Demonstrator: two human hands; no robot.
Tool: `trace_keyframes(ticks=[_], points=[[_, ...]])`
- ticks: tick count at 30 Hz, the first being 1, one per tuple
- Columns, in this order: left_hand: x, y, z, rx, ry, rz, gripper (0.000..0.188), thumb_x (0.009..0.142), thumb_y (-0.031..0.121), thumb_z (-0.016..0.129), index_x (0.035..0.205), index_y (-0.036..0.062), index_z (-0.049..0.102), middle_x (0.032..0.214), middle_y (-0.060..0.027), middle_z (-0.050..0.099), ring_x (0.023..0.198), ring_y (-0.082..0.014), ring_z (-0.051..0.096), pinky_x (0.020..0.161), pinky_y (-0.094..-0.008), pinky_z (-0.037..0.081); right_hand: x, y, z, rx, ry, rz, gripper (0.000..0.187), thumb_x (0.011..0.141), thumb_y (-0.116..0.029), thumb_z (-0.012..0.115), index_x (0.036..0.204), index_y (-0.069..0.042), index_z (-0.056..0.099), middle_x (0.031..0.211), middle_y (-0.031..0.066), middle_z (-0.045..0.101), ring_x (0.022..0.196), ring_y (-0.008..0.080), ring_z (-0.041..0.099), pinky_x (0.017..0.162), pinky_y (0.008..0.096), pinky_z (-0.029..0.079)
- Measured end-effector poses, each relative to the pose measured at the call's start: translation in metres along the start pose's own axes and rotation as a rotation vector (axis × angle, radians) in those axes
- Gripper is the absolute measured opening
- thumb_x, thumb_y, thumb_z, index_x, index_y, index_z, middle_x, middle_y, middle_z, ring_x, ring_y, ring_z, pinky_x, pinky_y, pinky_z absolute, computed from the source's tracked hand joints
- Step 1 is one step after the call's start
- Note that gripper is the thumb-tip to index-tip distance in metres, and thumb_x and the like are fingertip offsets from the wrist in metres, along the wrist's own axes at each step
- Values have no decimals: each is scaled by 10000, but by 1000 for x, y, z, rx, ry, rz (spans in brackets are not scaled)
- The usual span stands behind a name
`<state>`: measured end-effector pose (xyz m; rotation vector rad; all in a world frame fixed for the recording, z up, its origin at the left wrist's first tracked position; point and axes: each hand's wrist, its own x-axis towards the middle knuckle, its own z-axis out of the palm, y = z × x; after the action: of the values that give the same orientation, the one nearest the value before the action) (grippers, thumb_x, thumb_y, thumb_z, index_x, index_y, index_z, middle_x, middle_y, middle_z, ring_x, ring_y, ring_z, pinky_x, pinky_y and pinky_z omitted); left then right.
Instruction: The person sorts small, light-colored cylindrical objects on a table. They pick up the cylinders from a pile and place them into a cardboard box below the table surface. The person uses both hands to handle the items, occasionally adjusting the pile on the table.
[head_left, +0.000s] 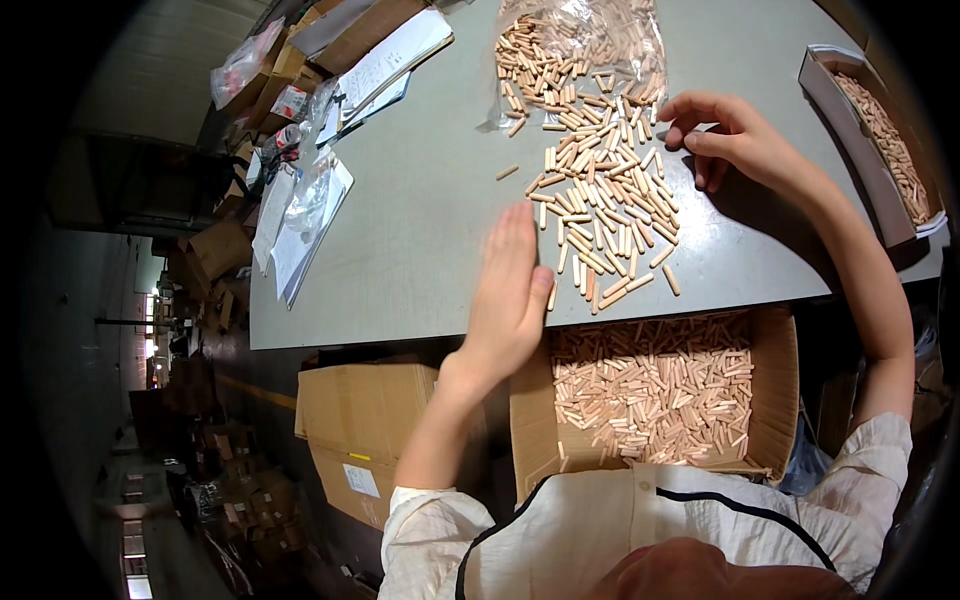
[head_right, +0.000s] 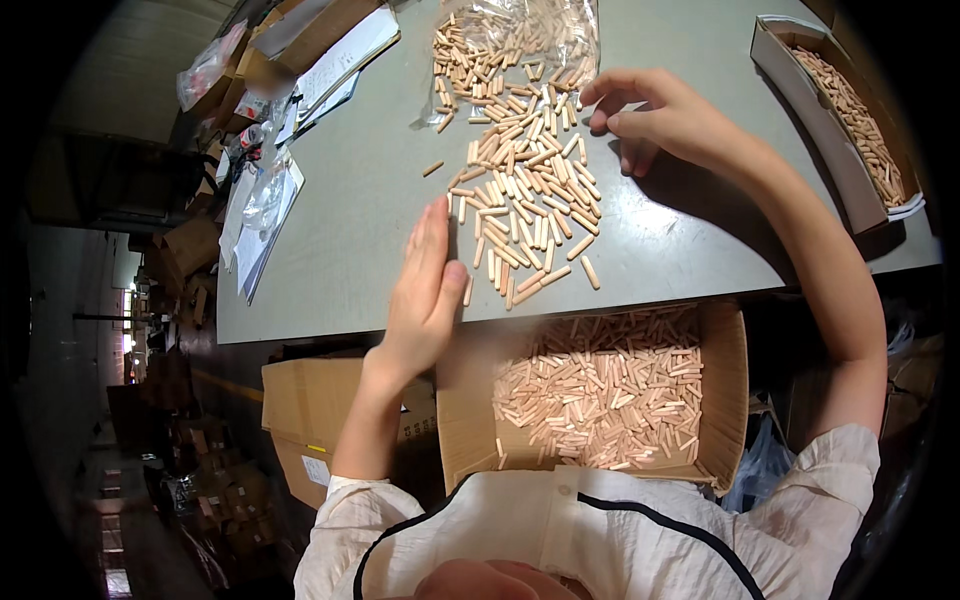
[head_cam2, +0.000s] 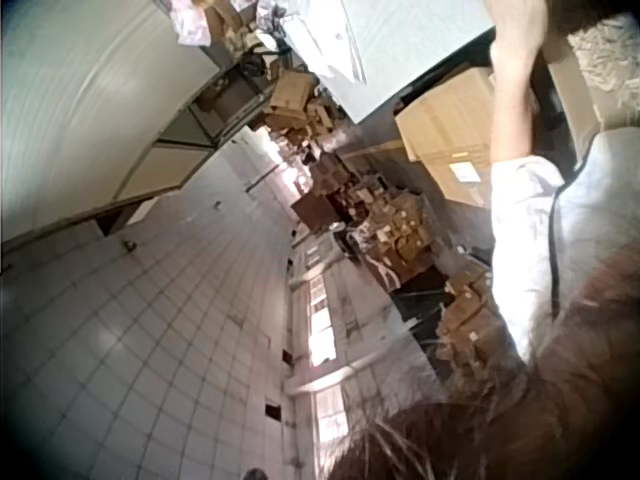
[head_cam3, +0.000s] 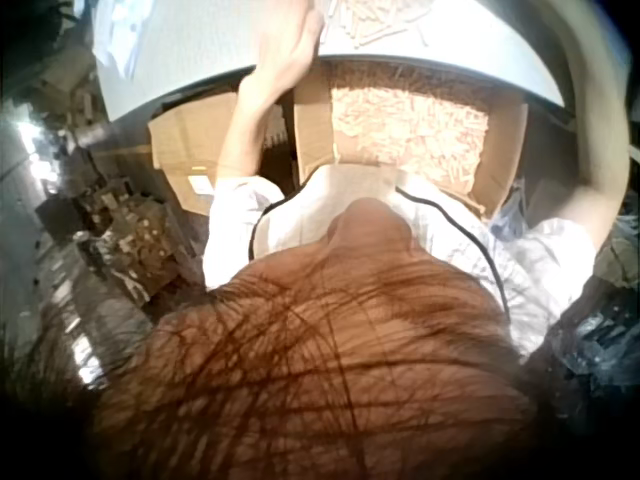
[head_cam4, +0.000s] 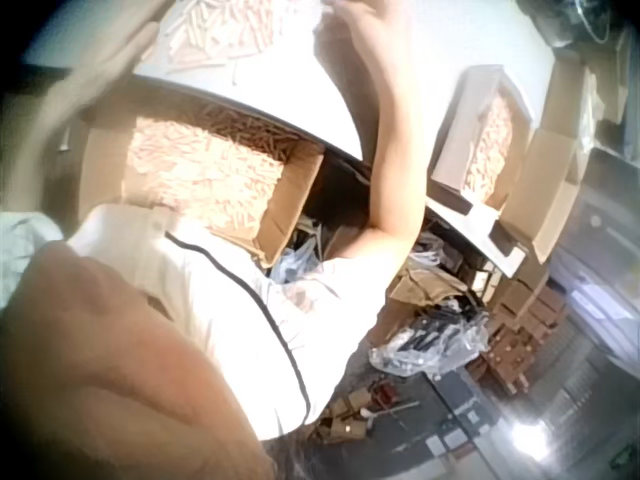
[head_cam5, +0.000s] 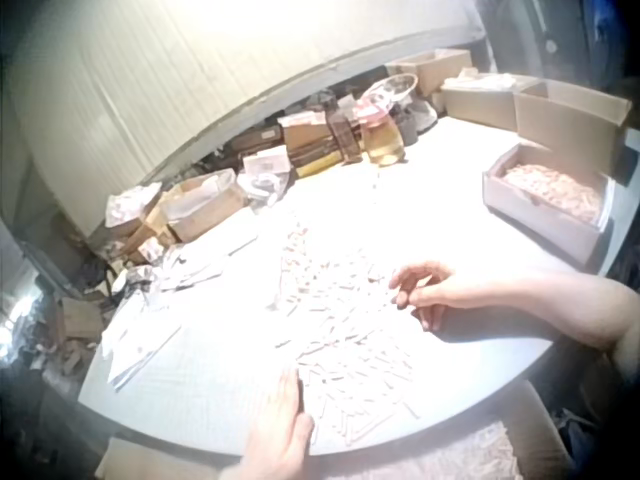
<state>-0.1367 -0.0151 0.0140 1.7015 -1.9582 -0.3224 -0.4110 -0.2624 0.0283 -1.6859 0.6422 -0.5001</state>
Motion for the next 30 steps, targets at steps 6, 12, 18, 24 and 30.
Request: trace_keyframes(ticks=[6, 12, 18, 24, 30], points=[[-12, 23, -1, -579, -76, 2, 613, 1113, 168, 428, 1650, -83, 273, 1733, -264, 280, 1608, -422, 270, 1306, -489, 203, -1, -5, 5, -21, 38, -15, 493, 926, -34, 562, 1419, -12, 566, 1204, 114, 666, 716, 167, 712, 614, 292, 620], [-21, 19, -4, -601, 104, -75, 455, 1098, 116, 464, 1512, -51, 552, 1697, -255, 368, 1589, -373, 346, 1283, -462, 278, 4, 1, -3, -61, -12, 19, 439, 982, -12, 546, 1417, -35, 596, 1274, 131, 676, 717, 132, 687, 607, 269, 606], [-27, 24, 7, -143, 182, 92, 421, 918, -22, 615, 1293, 76, 778, 1627, -232, 476, 1566, -459, 352, 1233, -516, 367, 3, 2, -5, -100, -51, -1, 363, 999, -28, 559, 1355, -23, 630, 1221, 103, 698, 741, 125, 687, 625, 271, 596], [-33, 20, 17, -60, 226, 147, 515, 839, -71, 628, 1229, 188, 841, 1613, -227, 490, 1551, -508, 348, 1236, -544, 350, 4, 2, -4, -106, -57, -12, 326, 1005, -38, 571, 1322, -19, 642, 1190, 89, 706, 754, 119, 682, 632, 272, 596], [-34, 24, 8, -191, 236, 104, 513, 871, -133, 540, 1248, 89, 809, 1606, -245, 499, 1556, -506, 349, 1236, -542, 361, 3, 2, -7, -120, -53, -9, 356, 1002, -26, 562, 1351, -28, 635, 1197, 89, 697, 753, 122, 682, 630, 268, 595]])
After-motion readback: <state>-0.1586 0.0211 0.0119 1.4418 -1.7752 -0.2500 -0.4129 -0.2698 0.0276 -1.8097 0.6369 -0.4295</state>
